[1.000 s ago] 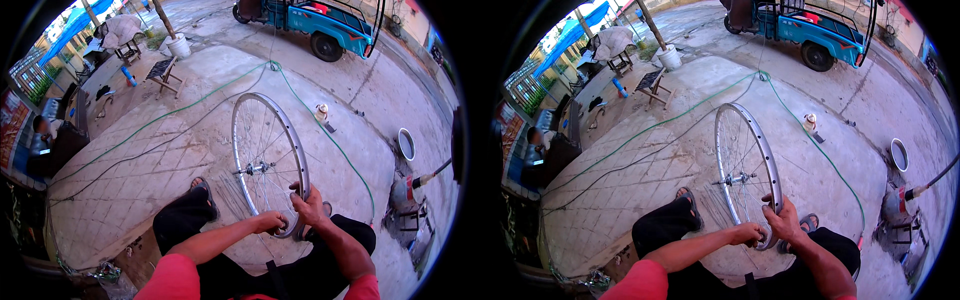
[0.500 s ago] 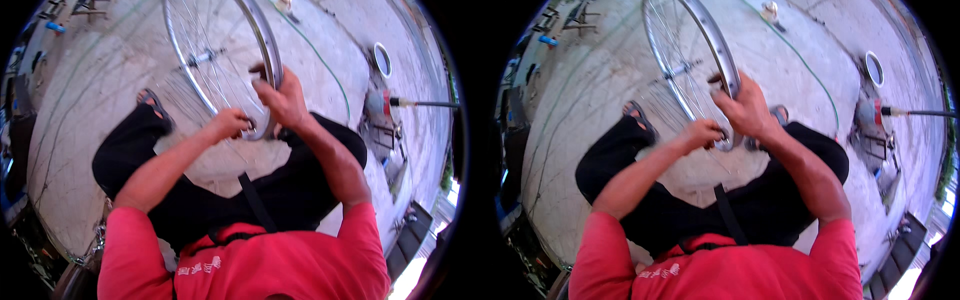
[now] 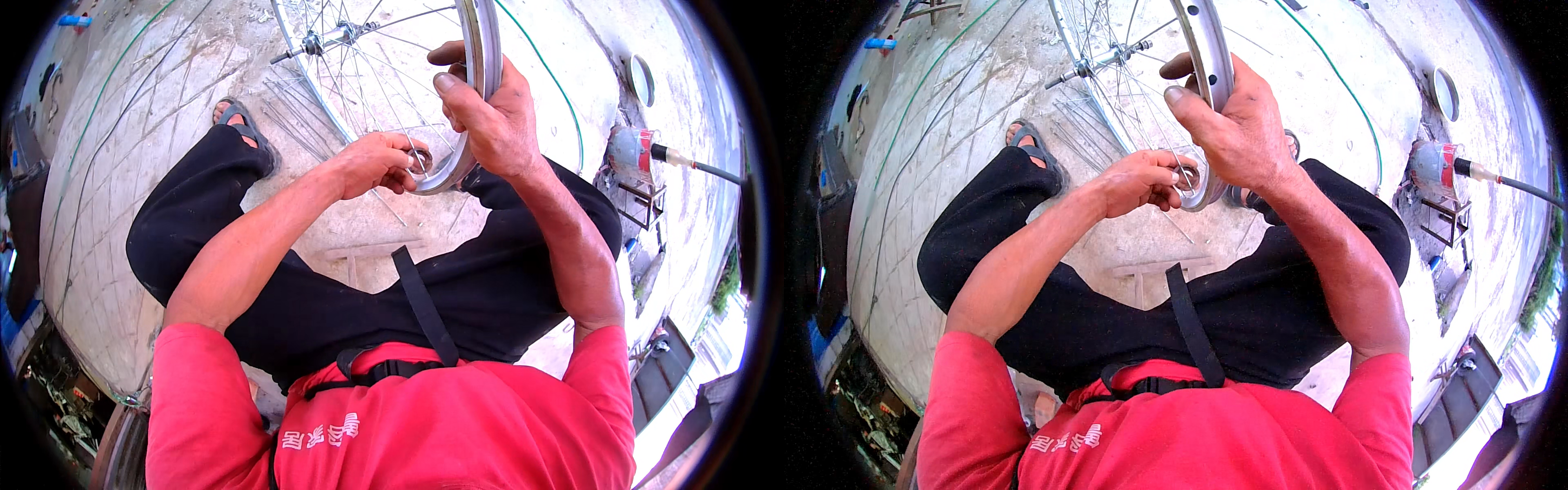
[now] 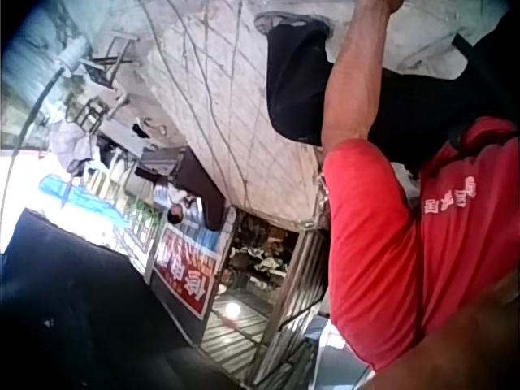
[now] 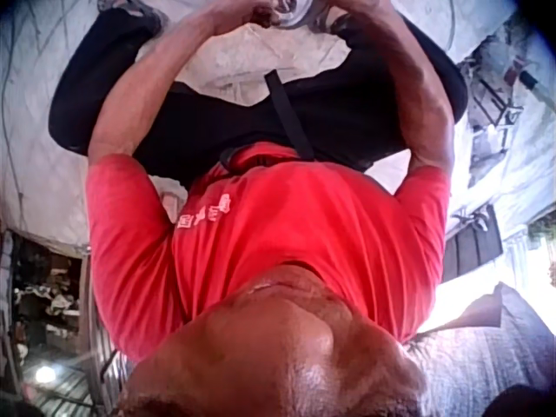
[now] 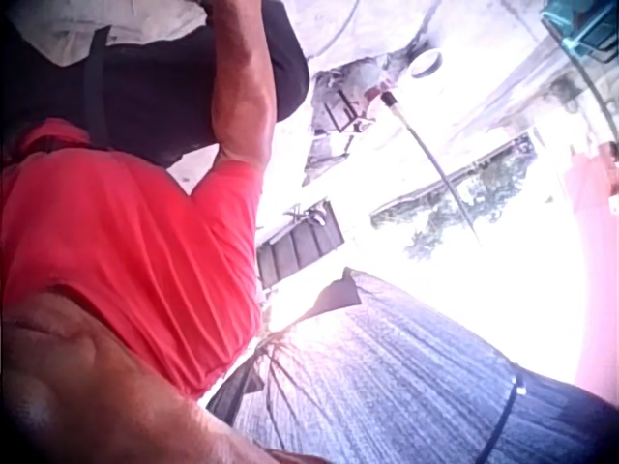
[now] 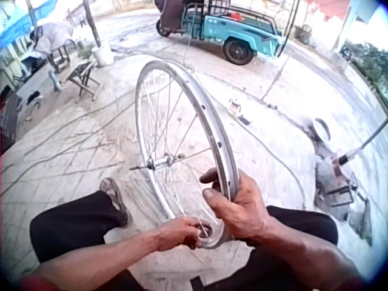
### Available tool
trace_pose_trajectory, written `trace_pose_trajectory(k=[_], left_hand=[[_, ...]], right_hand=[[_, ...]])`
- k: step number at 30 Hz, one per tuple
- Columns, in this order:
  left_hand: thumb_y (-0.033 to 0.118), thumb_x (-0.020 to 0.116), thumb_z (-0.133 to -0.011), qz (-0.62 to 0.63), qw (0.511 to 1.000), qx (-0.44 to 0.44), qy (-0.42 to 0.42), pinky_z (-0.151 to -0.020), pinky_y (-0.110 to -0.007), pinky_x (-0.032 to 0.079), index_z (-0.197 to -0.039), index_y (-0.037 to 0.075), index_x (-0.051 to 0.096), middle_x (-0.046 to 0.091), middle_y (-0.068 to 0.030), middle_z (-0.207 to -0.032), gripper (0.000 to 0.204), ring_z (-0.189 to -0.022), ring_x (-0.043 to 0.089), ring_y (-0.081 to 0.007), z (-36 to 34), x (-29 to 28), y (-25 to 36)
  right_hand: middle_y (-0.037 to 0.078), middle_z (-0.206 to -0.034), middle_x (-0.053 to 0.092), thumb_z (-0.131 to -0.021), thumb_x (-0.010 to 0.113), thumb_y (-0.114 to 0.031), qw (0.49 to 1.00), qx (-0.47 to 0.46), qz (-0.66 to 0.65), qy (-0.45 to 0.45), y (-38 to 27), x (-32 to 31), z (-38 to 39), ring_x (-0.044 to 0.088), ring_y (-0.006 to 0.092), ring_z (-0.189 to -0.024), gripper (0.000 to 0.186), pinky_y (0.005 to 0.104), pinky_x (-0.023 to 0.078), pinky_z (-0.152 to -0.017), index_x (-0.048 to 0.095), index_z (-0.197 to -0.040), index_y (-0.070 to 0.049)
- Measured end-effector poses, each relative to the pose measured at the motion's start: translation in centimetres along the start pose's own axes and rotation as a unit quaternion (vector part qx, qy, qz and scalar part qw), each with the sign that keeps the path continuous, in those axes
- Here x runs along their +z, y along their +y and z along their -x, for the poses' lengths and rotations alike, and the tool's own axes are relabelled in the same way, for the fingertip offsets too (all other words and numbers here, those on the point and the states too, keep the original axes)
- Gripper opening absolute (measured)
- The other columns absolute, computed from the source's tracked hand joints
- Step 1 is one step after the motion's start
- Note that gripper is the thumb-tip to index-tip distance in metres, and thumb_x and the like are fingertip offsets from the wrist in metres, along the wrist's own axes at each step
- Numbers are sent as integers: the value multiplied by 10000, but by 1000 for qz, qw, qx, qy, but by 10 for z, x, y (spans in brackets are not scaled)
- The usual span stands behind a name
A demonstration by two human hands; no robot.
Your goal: The person inserts a spoke into a bicycle wheel rim and then uses a tool to tighten a nipple onto the end of the spoke.
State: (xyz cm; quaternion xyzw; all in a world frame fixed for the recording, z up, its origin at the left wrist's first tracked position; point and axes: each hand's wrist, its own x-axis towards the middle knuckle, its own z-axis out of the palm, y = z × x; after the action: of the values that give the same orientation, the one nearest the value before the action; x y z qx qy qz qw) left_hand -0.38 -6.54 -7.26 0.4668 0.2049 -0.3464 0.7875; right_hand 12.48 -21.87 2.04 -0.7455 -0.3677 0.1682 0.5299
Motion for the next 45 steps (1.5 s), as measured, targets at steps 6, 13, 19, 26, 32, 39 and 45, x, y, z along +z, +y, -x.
trace_pose_trajectory(k=[6, 13, 19, 26, 32, 39, 45], left_hand=[[116, 624, -912, -63, 991, -5, 117, -650, -308, 557, -1289, -34, 631, 745, -129, -1028, 407, -740, 733, -189, 1, 10, 4], [153, 622, -924, -117, 981, -12, 157, -624, -285, 541, -1402, -43, 554, 738, -128, -1058, 521, -749, 722, -168, 17, -3, 2], [148, 616, -952, -113, 975, -28, 190, -624, -284, 539, -1405, -34, 553, 725, -124, -1073, 492, -756, 712, -163, 25, -13, -26], [174, 630, -968, -72, 980, -16, 186, -646, -283, 530, -1385, -20, 559, 711, -113, -1111, 466, -777, 707, -156, 6, -24, -31], [144, 593, -956, -123, 970, -41, 205, -640, -277, 521, -1395, -26, 552, 709, -111, -1129, 472, -785, 701, -155, -3, -32, -31], [180, 671, -938, -124, 966, -47, 223, -608, -312, 530, -1231, -32, 623, 727, -107, -976, 365, -728, 723, -171, -14, -42, -45], [137, 590, -952, -113, 967, -67, 217, -642, -315, 538, -1391, -41, 543, 719, -148, -1145, 476, -776, 725, -186, -20, -39, -52]], right_hand=[[11, -701, 568, -1020, 629, -307, 1000, 12, 14, -6, -4, -1, -1, 560, 72, -627, 382, 255, 461, -583, 645, -1240, 6], [47, -746, 626, -990, 637, -280, 998, 57, -20, 1, -7, -6, -2, 614, 119, -641, 350, 307, 512, -599, 662, -1205, -5], [21, -719, 614, -1003, 648, -258, 997, 57, -41, 12, -3, -9, -3, 602, 96, -620, 343, 273, 496, -568, 650, -1224, 4], [2, -698, 588, -1000, 652, -238, 995, 69, -64, 20, -6, -6, -8, 573, 82, -611, 330, 270, 483, -562, 658, -1214, 14], [4, -691, 586, -1001, 650, -230, 998, 51, -38, 15, -7, -4, -10, 571, 76, -612, 332, 267, 481, -561, 655, -1220, 20], [9, -698, 604, -999, 648, -249, 996, 54, -66, 13, -4, -3, -10, 584, 84, -614, 345, 278, 491, -565, 660, -1219, 17], [20, -706, 616, -990, 647, -283, 997, 58, -35, 22, -7, -3, -10, 597, 95, -616, 361, 278, 491, -569, 673, -1213, -1]])
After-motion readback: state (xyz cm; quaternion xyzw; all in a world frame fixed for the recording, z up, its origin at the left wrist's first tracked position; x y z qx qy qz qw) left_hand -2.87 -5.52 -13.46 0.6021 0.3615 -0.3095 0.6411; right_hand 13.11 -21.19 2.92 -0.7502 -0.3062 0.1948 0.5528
